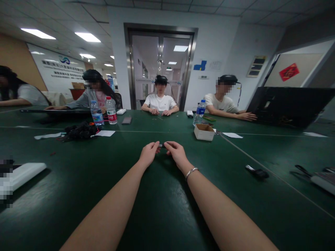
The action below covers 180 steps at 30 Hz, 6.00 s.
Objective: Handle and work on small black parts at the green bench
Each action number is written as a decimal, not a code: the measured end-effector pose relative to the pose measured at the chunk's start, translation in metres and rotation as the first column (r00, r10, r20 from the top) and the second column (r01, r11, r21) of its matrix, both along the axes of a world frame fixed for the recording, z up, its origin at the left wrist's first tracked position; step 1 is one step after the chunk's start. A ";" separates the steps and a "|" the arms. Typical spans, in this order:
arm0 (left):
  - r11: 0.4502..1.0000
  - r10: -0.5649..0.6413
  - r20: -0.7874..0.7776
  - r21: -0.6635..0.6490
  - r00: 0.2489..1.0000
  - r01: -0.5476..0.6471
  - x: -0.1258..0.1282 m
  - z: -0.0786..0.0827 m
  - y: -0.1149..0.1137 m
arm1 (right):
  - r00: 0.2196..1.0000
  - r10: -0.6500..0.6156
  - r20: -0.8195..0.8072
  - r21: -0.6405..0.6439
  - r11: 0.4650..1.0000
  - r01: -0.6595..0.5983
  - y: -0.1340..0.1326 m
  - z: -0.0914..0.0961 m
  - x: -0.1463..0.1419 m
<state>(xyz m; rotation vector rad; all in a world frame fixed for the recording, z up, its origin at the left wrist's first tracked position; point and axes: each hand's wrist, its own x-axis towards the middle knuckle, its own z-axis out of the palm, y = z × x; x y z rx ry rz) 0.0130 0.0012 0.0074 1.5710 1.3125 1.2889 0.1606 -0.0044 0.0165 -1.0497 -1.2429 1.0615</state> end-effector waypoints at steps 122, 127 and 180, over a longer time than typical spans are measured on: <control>0.996 -0.085 -0.147 -0.022 0.985 0.083 -0.001 -0.003 0.004 | 0.999 0.044 -0.021 0.007 0.999 -0.044 -0.003 0.002 0.000; 0.996 -0.088 -0.125 -0.024 0.988 0.085 -0.001 -0.005 0.006 | 0.998 0.045 -0.031 0.018 0.999 -0.045 -0.002 0.002 0.000; 0.993 -0.110 -0.087 -0.051 0.990 0.106 0.001 0.000 0.003 | 0.996 0.043 -0.074 -0.013 0.999 -0.044 -0.004 0.004 0.002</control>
